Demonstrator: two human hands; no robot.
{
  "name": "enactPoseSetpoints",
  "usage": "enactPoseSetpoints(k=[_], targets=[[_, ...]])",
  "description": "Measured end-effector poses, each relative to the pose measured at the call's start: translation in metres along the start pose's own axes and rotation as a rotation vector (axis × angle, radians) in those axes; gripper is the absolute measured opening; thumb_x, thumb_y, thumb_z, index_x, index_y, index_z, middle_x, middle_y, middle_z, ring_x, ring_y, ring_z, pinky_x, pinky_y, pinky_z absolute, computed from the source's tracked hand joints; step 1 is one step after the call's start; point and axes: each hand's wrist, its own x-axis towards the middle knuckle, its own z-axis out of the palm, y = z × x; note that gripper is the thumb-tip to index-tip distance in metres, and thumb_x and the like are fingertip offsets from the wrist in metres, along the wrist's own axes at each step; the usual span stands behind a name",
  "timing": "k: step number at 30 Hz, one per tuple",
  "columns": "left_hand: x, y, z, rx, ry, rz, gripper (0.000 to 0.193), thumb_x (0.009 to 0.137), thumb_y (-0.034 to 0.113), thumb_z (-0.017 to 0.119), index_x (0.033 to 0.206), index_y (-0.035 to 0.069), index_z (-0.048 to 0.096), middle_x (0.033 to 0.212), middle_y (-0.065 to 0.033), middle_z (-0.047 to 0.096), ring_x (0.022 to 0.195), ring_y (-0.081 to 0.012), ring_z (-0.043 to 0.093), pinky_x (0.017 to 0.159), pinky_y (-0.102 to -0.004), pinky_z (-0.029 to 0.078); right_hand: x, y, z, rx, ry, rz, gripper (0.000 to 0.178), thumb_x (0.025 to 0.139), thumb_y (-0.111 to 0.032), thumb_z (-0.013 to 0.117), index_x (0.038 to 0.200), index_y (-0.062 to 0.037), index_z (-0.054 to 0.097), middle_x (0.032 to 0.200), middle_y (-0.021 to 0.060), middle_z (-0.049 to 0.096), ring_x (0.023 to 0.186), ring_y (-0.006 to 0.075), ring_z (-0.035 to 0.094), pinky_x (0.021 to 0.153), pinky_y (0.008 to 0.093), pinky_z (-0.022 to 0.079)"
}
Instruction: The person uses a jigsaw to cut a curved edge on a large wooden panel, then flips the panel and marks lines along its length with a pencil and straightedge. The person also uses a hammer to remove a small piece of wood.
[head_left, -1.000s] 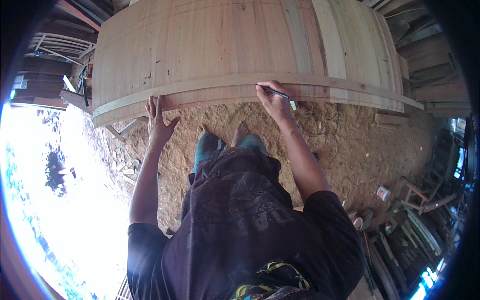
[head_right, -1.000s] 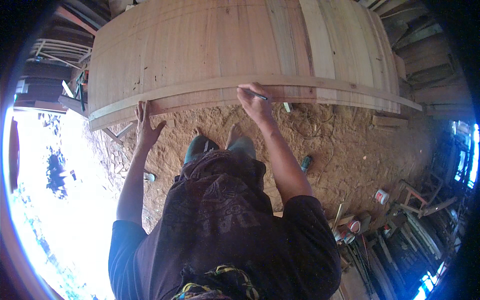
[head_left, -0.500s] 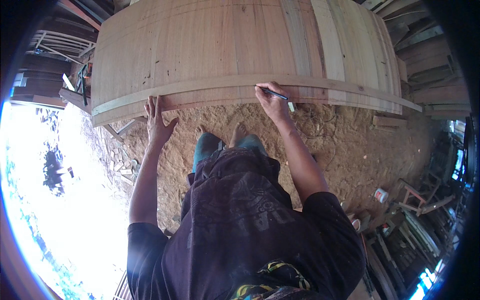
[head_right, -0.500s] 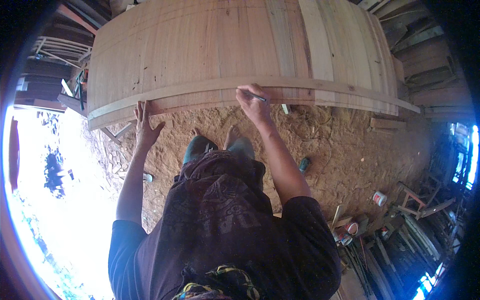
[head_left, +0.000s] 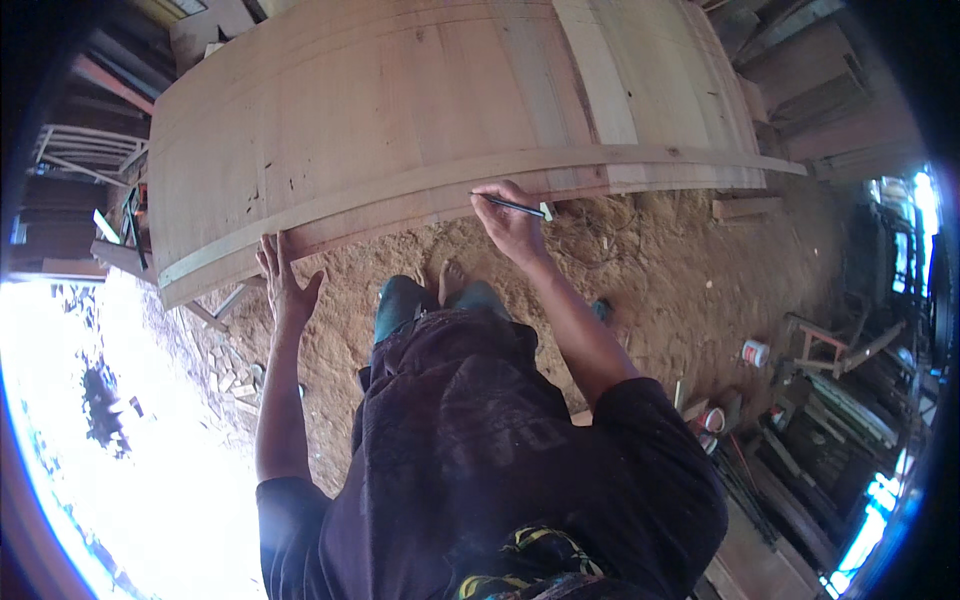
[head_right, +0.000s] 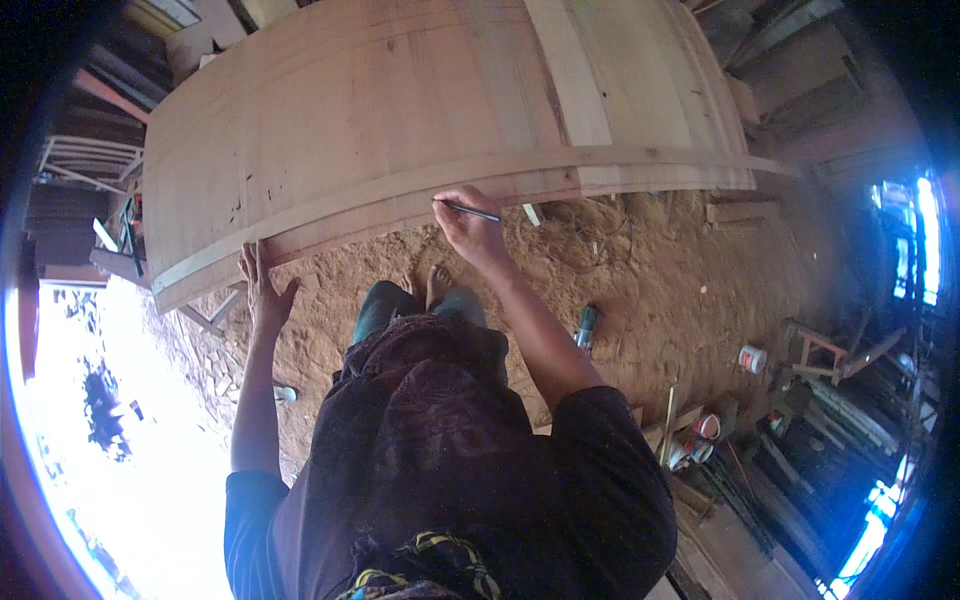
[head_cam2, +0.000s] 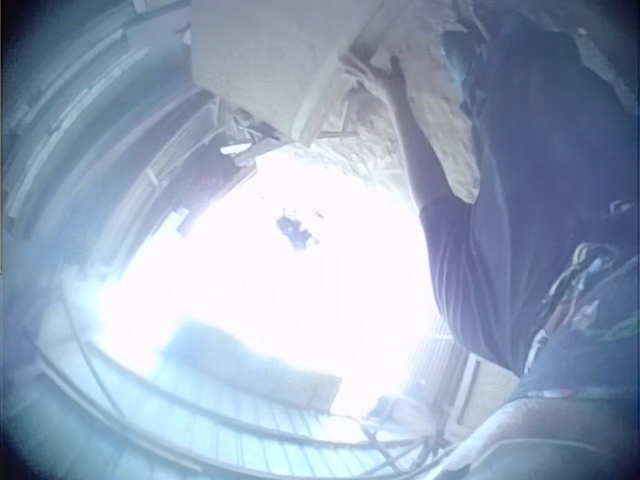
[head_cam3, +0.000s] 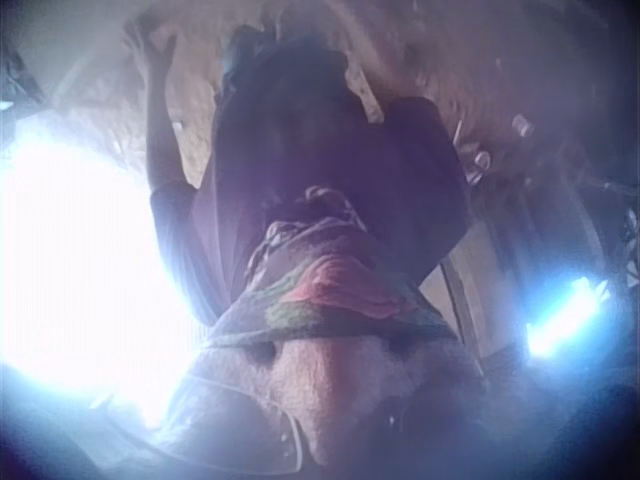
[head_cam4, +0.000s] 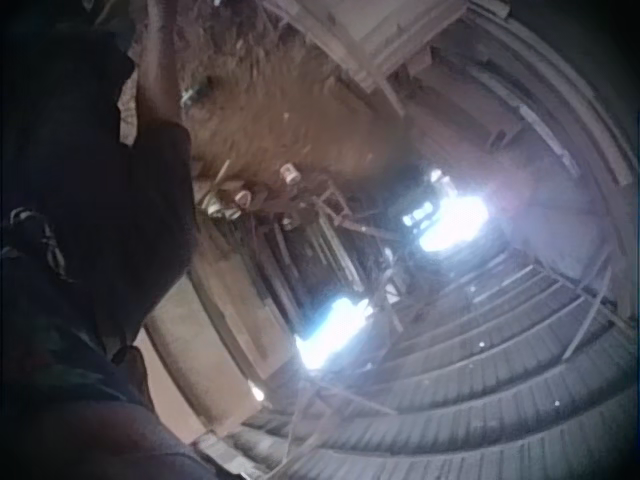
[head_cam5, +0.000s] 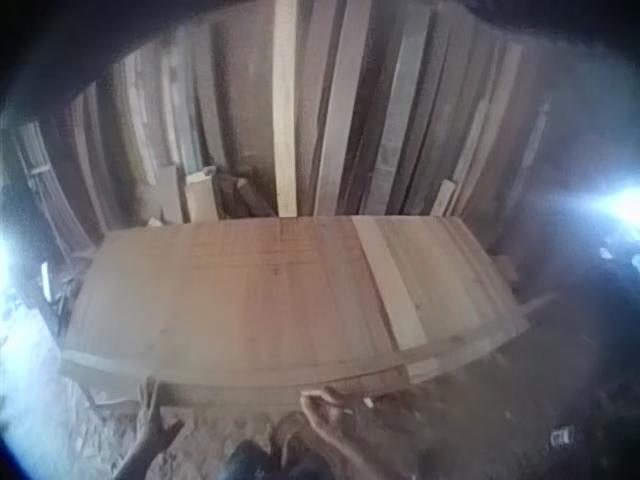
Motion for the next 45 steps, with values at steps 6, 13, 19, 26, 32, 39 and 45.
enactPoseSetpoints(k=[6, 13, 19, 26, 32, 39, 45], targets=[[0.000, 0.008, 0.002, 0.015, -0.012, -0.050, 0.118, 0.080, 0.020, 0.088, 0.172, 0.024, 0.014, 0.178, -0.0191, 0.006, 0.159, -0.0554, 0.011, 0.127, -0.0599, 0.029, -0.043, -0.004, -0.057, 0.131, 0.248, 0.262, 0.016, 0.101, -0.010, 0.073, 0.114, -0.0007, 0.073, 0.087, 0.0032, 0.073, 0.079, 0.0089, 0.070, 0.069, 0.0250, 0.057], [-0.002, 0.002, 0.006, 0.002, 0.017, -0.027, 0.113, 0.083, 0.020, 0.087, 0.171, 0.020, 0.018, 0.178, -0.0196, 0.008, 0.161, -0.0509, 0.012, 0.127, -0.0608, 0.026, -0.044, 0.004, -0.135, 0.093, 0.388, 0.323, 0.019, 0.102, -0.014, 0.075, 0.115, -0.0006, 0.072, 0.095, 0.0035, 0.074, 0.079, 0.0089, 0.070, 0.070, 0.0237, 0.057], [0.000, 0.051, 0.012, 0.160, 0.000, -0.127, 0.112, 0.085, 0.025, 0.086, 0.172, 0.021, 0.016, 0.179, -0.0166, 0.011, 0.163, -0.0408, 0.016, 0.122, -0.0651, 0.029, -0.007, 0.015, -0.160, 0.078, 0.299, 0.281, 0.015, 0.101, -0.009, 0.075, 0.112, 0.0002, 0.073, 0.092, 0.0033, 0.074, 0.081, 0.0093, 0.071, 0.072, 0.0243, 0.058], [0.006, 0.160, 0.035, -0.006, -0.100, -0.077, 0.112, 0.086, 0.030, 0.086, 0.172, 0.025, 0.014, 0.180, -0.0102, 0.010, 0.164, -0.0397, 0.016, 0.118, -0.0715, 0.027, 0.029, 0.035, -0.166, -0.057, 0.067, 0.059, 0.011, 0.100, -0.009, 0.075, 0.107, -0.0007, 0.073, 0.087, 0.0014, 0.073, 0.077, 0.0059, 0.067, 0.069, 0.0239, 0.057], [0.013, 0.193, 0.051, 0.046, -0.157, -0.142, 0.113, 0.086, 0.031, 0.086, 0.172, 0.027, 0.013, 0.180, -0.0108, 0.007, 0.163, -0.0450, 0.014, 0.119, -0.0701, 0.027, 0.035, 0.050, -0.169, -0.088, 0.046, -0.022, 0.010, 0.097, -0.010, 0.078, 0.102, -0.0019, 0.074, 0.083, 0.0029, 0.073, 0.074, 0.0057, 0.066, 0.067, 0.0252, 0.056], [0.011, 0.194, 0.062, 0.118, -0.116, -0.134, 0.116, 0.083, 0.035, 0.088, 0.172, 0.025, 0.014, 0.180, -0.0134, 0.008, 0.162, -0.0480, 0.015, 0.121, -0.0659, 0.028, 0.037, 0.054, -0.170, -0.047, 0.041, -0.057, 0.010, 0.095, -0.009, 0.080, 0.100, -0.0016, 0.075, 0.084, 0.0043, 0.075, 0.075, 0.0066, 0.067, 0.067, 0.0260, 0.056], [0.011, 0.193, 0.065, 0.148, -0.109, -0.146, 0.117, 0.082, 0.037, 0.088, 0.172, 0.025, 0.014, 0.180, -0.0139, 0.009, 0.161, -0.0489, 0.015, 0.122, -0.0646, 0.028, 0.038, 0.055, -0.166, -0.023, 0.067, -0.079, 0.009, 0.094, -0.005, 0.080, 0.100, -0.0015, 0.075, 0.085, 0.0047, 0.075, 0.076, 0.0066, 0.068, 0.068, 0.0259, 0.057]])
